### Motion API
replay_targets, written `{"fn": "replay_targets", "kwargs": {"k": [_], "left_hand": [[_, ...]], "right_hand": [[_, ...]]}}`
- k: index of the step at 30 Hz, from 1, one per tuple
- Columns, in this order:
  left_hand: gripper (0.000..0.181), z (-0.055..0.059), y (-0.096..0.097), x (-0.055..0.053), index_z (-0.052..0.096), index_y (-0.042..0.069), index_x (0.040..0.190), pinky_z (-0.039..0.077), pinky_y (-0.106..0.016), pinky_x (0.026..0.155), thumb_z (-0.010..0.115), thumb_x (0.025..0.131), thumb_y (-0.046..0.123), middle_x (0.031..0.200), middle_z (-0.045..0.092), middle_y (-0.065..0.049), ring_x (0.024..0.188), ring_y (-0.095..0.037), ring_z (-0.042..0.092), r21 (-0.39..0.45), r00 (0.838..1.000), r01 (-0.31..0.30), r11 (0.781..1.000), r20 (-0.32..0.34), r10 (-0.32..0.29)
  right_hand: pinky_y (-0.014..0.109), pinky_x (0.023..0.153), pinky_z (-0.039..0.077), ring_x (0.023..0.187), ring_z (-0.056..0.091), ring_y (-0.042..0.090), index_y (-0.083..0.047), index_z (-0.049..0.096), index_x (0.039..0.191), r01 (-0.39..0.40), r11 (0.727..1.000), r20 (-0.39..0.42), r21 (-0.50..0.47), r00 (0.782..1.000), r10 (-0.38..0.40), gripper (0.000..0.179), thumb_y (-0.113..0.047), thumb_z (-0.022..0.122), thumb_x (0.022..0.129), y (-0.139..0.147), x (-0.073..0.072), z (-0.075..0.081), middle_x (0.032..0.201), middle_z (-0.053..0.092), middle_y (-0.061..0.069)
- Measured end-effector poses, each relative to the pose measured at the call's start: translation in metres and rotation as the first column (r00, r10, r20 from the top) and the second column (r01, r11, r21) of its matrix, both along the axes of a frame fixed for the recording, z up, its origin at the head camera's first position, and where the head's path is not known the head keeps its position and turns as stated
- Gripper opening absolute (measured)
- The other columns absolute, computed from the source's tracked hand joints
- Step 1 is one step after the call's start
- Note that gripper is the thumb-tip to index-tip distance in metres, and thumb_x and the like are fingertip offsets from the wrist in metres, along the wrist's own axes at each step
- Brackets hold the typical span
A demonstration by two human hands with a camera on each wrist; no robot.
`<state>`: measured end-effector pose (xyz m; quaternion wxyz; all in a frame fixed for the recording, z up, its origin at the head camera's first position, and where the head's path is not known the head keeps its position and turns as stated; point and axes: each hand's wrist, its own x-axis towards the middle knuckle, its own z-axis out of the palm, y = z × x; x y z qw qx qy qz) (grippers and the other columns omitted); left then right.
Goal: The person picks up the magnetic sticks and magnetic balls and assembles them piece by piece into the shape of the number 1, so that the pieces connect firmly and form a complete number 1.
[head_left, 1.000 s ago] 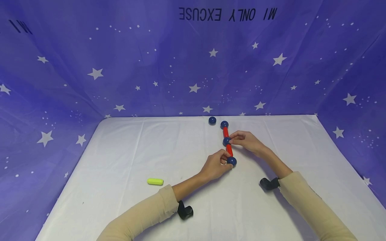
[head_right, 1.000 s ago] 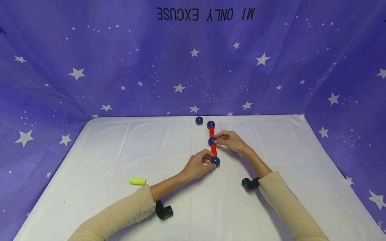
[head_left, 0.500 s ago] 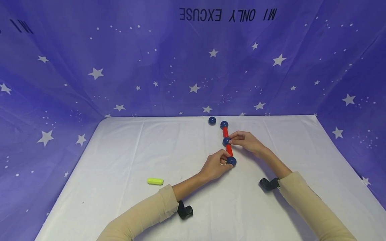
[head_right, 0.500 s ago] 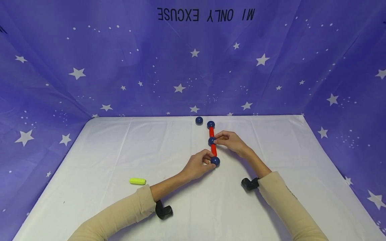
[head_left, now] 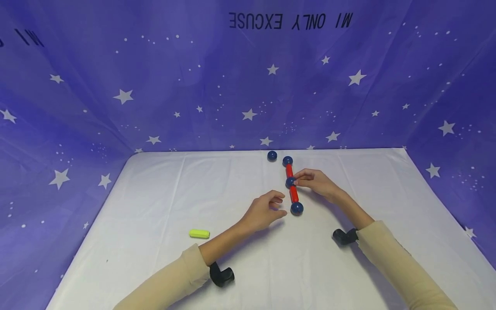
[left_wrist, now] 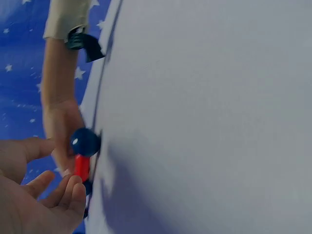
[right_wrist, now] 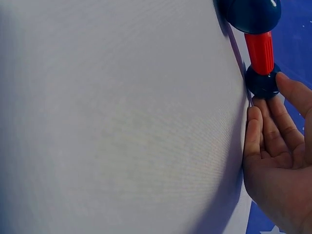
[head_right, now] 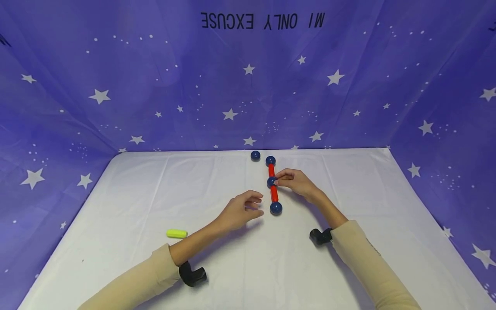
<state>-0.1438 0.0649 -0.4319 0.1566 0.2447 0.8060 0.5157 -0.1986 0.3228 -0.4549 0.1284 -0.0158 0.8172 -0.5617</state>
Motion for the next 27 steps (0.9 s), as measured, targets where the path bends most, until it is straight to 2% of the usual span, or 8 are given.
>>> {"fn": "replay_targets", "kwargs": {"k": [3,8,12,21,27], "left_hand": [[0.045,0.007,-0.019,-0.002,0.059,0.001,0.13,0.051,-0.038,0.094,0.074,0.089,0.011,0.122,0.065,-0.016,0.111,-0.028,0.063,0.022,1.0,0.001,1.0,0.009,-0.001],[0.043,0.013,-0.058,-0.004,0.06,0.002,0.13,0.051,-0.041,0.095,0.073,0.09,0.01,0.123,0.065,-0.018,0.112,-0.031,0.062,0.052,1.0,-0.008,0.999,-0.021,0.009],[0.043,0.018,-0.093,-0.003,0.058,0.001,0.132,0.05,-0.04,0.096,0.071,0.091,0.008,0.125,0.063,-0.018,0.114,-0.031,0.061,0.042,1.0,-0.013,0.999,-0.022,0.014],[0.038,0.014,-0.172,-0.003,0.061,-0.003,0.128,0.048,-0.05,0.097,0.07,0.092,0.007,0.126,0.063,-0.018,0.116,-0.035,0.059,-0.079,0.997,-0.029,0.996,-0.08,0.023],[0.04,0.005,-0.205,0.005,0.065,0.004,0.124,0.045,-0.052,0.099,0.077,0.088,0.016,0.125,0.064,-0.009,0.117,-0.033,0.057,-0.213,0.995,0.0,0.977,-0.096,-0.021]], "right_hand": [[0.041,0.091,0.038,0.105,0.059,0.025,0.001,0.065,0.121,-0.003,1.0,0.002,0.022,1.0,0.003,0.037,-0.019,0.074,0.091,-0.001,-0.001,0.0,0.107,0.07,0.01],[0.039,0.083,0.036,0.104,0.057,0.025,-0.001,0.065,0.122,0.002,1.0,0.015,0.03,1.0,-0.002,0.037,-0.019,0.074,0.092,0.0,-0.001,0.0,0.107,0.07,0.009],[0.038,0.082,0.036,0.104,0.056,0.027,-0.001,0.066,0.121,0.012,1.0,0.019,0.028,1.0,-0.013,0.035,-0.018,0.074,0.092,0.001,-0.001,0.0,0.106,0.07,0.008],[0.039,0.084,0.037,0.103,0.057,0.026,-0.001,0.065,0.12,0.011,1.0,0.021,0.019,1.0,-0.011,0.036,-0.019,0.074,0.091,0.0,-0.001,0.0,0.105,0.069,0.009],[0.038,0.086,0.038,0.101,0.058,0.025,0.002,0.065,0.12,0.006,1.0,0.013,0.003,1.0,-0.006,0.036,-0.018,0.074,0.091,0.0,-0.001,-0.001,0.103,0.07,0.008]]}}
